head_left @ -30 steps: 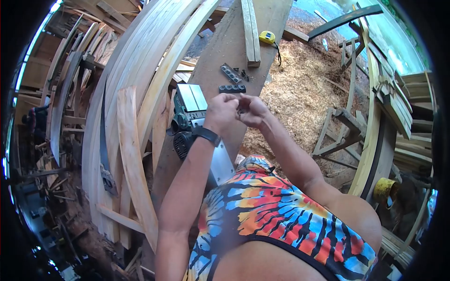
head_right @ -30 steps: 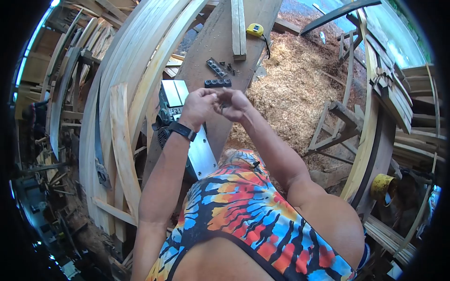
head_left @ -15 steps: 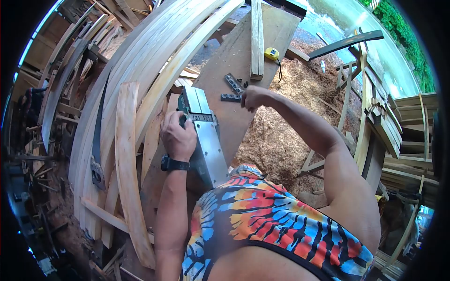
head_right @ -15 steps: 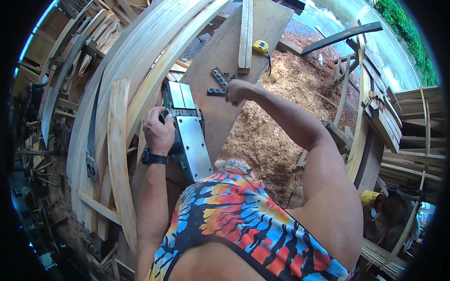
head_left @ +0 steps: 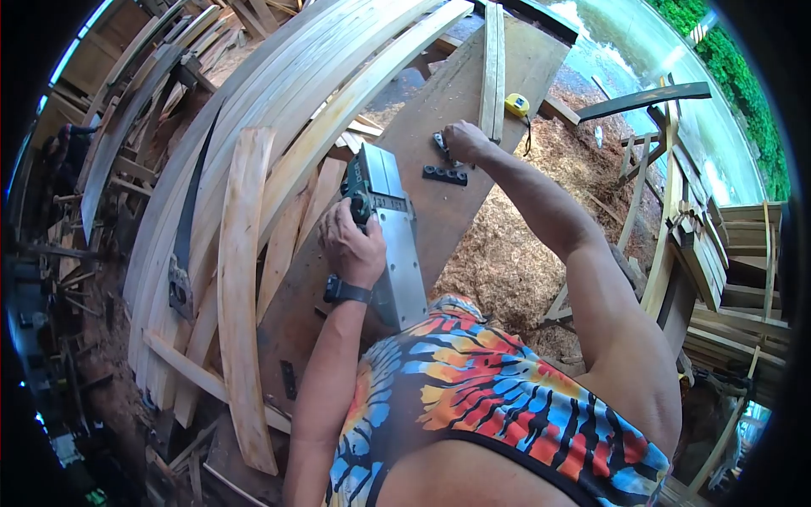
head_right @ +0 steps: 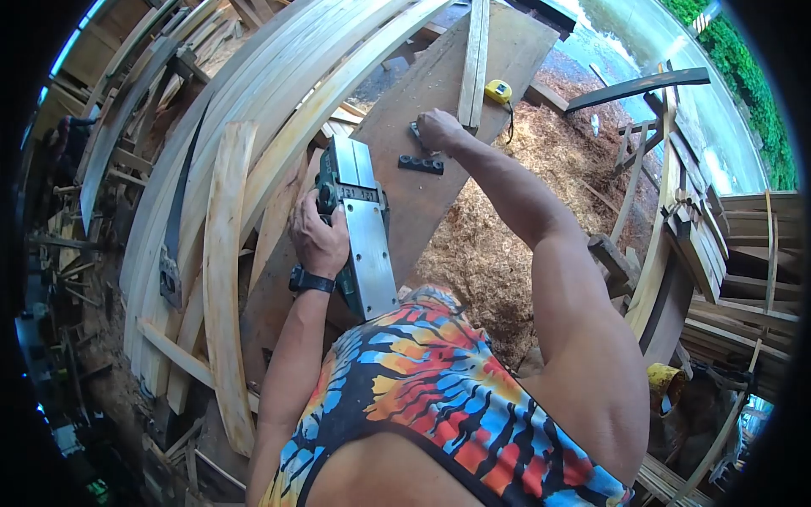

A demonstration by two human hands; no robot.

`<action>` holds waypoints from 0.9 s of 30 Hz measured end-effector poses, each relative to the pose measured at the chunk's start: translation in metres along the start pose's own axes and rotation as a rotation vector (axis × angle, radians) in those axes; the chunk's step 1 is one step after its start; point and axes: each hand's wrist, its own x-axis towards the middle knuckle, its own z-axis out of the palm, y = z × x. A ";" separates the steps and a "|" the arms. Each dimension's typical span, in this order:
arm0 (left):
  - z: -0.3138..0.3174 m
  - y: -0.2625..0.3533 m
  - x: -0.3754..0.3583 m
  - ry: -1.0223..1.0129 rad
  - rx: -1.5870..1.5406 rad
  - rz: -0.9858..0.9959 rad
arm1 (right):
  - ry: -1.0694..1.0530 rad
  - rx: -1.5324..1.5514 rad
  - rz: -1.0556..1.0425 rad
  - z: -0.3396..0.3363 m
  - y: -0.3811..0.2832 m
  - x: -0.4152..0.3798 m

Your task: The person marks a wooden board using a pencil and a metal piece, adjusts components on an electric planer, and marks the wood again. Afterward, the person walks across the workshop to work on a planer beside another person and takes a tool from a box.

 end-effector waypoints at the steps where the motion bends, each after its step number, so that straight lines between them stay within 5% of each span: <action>1: -0.001 -0.001 0.000 -0.007 -0.002 0.010 | -0.043 -0.020 0.016 -0.021 -0.018 -0.012; 6: 0.000 -0.001 0.002 0.000 -0.018 0.024 | 0.320 0.292 -0.005 -0.018 -0.065 -0.045; 8: -0.001 0.000 0.002 -0.005 -0.021 0.018 | 0.135 0.575 -0.008 -0.017 -0.080 -0.059; 11: -0.005 0.003 0.003 -0.014 -0.022 0.005 | -0.156 1.145 0.310 -0.040 -0.124 -0.091; 27: 0.000 -0.002 0.001 0.000 -0.051 0.006 | -0.147 1.011 0.342 -0.048 -0.177 -0.086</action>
